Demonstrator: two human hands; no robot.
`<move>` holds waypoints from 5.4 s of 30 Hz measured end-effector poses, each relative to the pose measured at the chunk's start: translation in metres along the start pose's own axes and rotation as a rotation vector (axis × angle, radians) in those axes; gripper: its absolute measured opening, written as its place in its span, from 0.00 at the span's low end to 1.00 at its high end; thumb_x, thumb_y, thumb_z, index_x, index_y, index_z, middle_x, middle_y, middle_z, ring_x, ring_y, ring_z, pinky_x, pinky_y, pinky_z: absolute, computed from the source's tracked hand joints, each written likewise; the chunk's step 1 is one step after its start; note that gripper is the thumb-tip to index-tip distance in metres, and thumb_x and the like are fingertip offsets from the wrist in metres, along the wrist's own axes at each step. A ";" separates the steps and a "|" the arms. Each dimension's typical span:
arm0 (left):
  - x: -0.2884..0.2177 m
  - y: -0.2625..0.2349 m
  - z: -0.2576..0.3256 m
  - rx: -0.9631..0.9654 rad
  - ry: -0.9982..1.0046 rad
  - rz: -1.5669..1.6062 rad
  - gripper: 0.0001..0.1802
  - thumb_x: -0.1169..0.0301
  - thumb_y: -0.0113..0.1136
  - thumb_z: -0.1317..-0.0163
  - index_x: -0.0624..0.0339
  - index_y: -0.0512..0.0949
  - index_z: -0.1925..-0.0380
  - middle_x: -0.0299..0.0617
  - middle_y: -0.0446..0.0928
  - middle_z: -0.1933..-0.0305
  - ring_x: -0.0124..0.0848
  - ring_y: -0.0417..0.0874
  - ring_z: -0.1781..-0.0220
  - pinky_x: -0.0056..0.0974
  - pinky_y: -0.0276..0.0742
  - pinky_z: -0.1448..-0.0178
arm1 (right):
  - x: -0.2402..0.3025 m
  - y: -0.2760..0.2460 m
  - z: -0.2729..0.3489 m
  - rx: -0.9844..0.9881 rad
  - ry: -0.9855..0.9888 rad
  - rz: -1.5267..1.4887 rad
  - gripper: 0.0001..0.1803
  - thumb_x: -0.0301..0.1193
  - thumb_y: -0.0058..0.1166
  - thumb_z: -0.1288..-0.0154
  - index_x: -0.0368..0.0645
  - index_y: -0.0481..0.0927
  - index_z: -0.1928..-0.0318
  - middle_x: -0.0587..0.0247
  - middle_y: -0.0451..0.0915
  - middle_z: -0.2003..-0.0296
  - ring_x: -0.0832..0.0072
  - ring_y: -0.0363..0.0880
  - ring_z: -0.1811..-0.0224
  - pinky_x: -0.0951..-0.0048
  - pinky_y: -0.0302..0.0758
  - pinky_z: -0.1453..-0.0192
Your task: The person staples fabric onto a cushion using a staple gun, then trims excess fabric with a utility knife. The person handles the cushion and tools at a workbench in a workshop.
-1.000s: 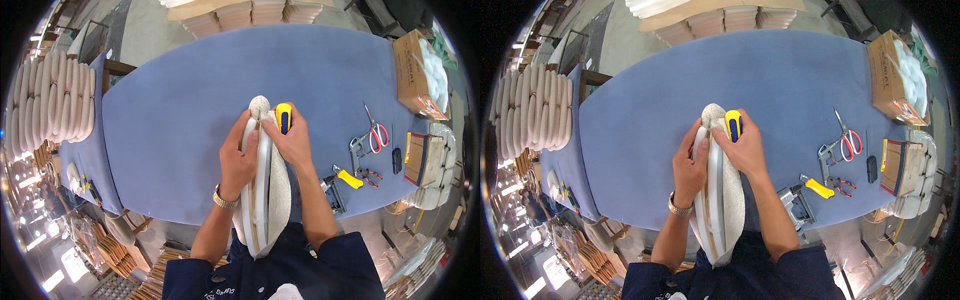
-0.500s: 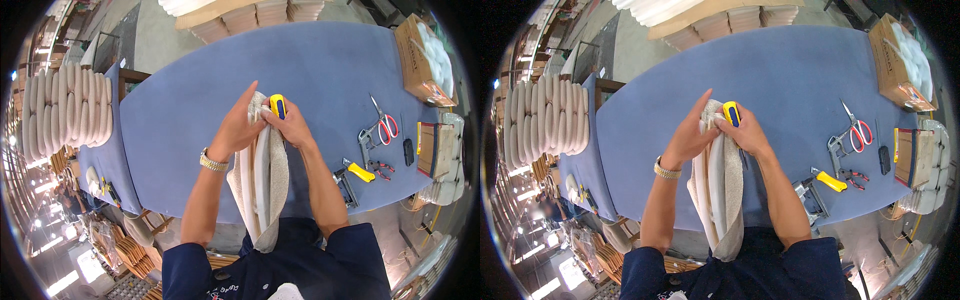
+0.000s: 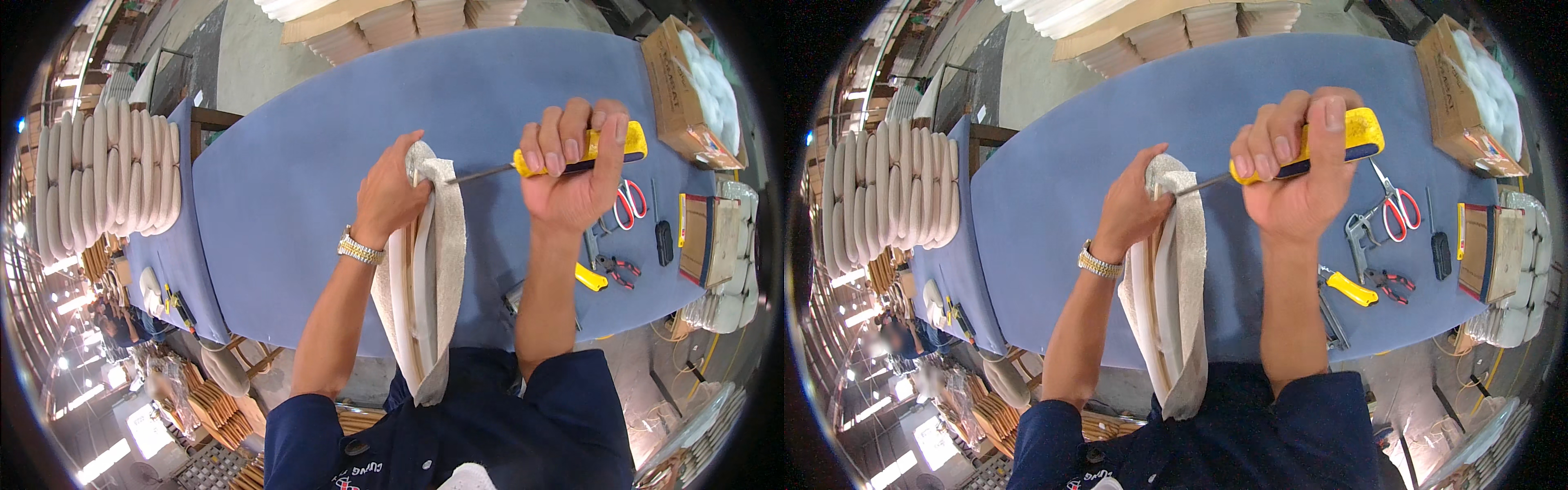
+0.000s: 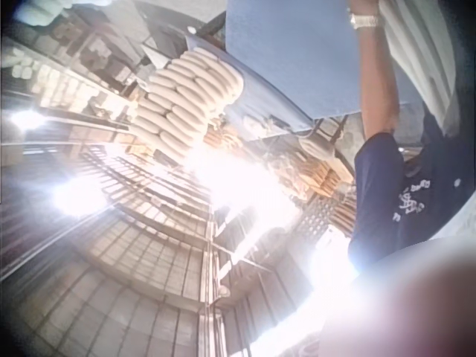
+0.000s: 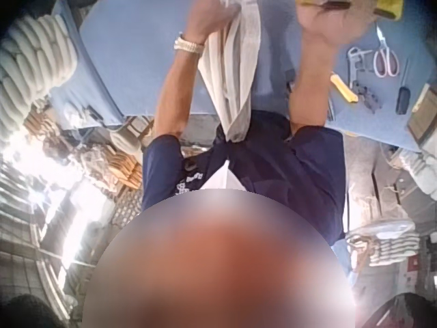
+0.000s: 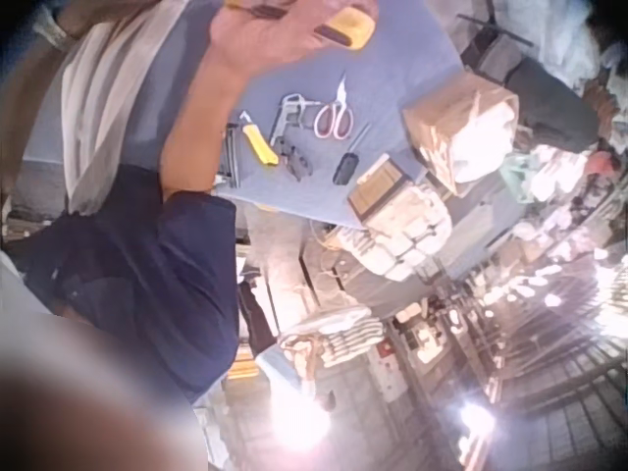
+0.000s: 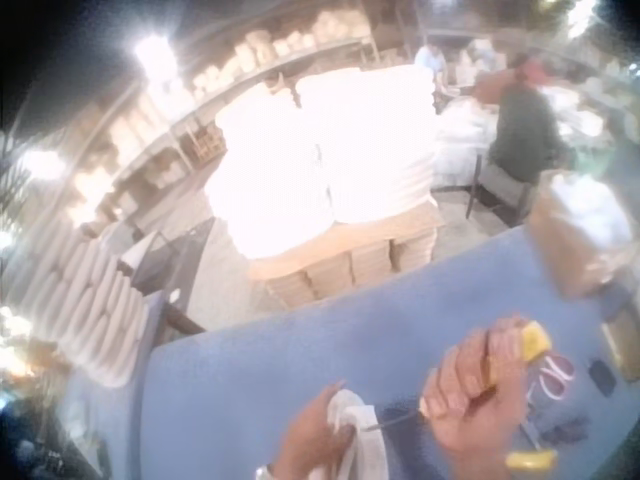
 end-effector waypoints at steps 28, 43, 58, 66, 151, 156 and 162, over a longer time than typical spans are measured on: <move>0.030 0.002 -0.011 0.108 0.190 0.388 0.38 0.75 0.62 0.39 0.60 0.65 0.27 0.50 0.78 0.36 0.42 0.80 0.34 0.44 0.72 0.29 | -0.088 -0.010 0.011 -0.486 -0.075 0.293 0.14 0.29 0.63 0.27 0.40 0.74 0.70 0.71 0.71 0.84 0.85 0.68 0.87 0.77 0.62 0.86; 0.001 -0.017 -0.013 0.140 0.000 0.106 0.34 0.79 0.65 0.42 0.62 0.71 0.33 0.44 0.81 0.45 0.32 0.82 0.45 0.37 0.77 0.37 | -0.084 -0.013 0.021 -0.806 -0.029 0.194 0.13 0.30 0.59 0.25 0.46 0.70 0.68 0.70 0.67 0.85 0.81 0.63 0.88 0.73 0.64 0.86; 0.008 -0.016 -0.010 0.153 0.026 0.191 0.35 0.81 0.60 0.40 0.62 0.69 0.30 0.43 0.79 0.42 0.29 0.80 0.41 0.36 0.75 0.34 | -0.085 -0.019 0.028 -1.034 -0.099 0.084 0.15 0.32 0.61 0.26 0.47 0.68 0.69 0.71 0.65 0.84 0.81 0.61 0.89 0.73 0.62 0.86; 0.014 -0.015 -0.014 0.140 0.006 0.131 0.35 0.84 0.58 0.41 0.60 0.70 0.30 0.44 0.80 0.41 0.30 0.81 0.42 0.37 0.75 0.34 | -0.090 -0.012 0.015 -0.901 -0.094 0.186 0.15 0.33 0.62 0.26 0.45 0.70 0.68 0.71 0.65 0.85 0.80 0.62 0.89 0.73 0.62 0.85; 0.033 -0.014 -0.065 0.454 0.069 0.618 0.19 0.56 0.63 0.26 0.60 0.85 0.47 0.37 0.86 0.53 0.25 0.82 0.51 0.34 0.78 0.43 | -0.028 0.026 0.161 -0.141 0.485 1.553 0.26 0.23 0.59 0.31 0.45 0.79 0.33 0.51 0.83 0.52 0.54 0.85 0.52 0.61 0.83 0.48; 0.036 -0.018 -0.061 0.461 0.048 0.674 0.17 0.62 0.61 0.26 0.59 0.84 0.45 0.38 0.85 0.50 0.26 0.83 0.49 0.35 0.78 0.40 | -0.017 0.011 0.144 -0.174 0.512 1.440 0.24 0.24 0.63 0.34 0.44 0.83 0.38 0.50 0.85 0.54 0.55 0.86 0.52 0.62 0.81 0.46; 0.034 -0.020 -0.051 0.459 0.149 0.639 0.22 0.73 0.60 0.31 0.58 0.78 0.36 0.38 0.82 0.43 0.27 0.80 0.44 0.35 0.75 0.35 | -0.014 -0.006 0.142 -0.086 0.425 1.434 0.22 0.23 0.65 0.34 0.43 0.84 0.38 0.55 0.86 0.54 0.67 0.87 0.58 0.70 0.81 0.51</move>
Point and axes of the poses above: each hand's wrist, its own z-axis away from the middle knuckle, its own y-axis out of the palm, x = y × z, the point moved 1 cm from there along -z, towards the middle knuckle
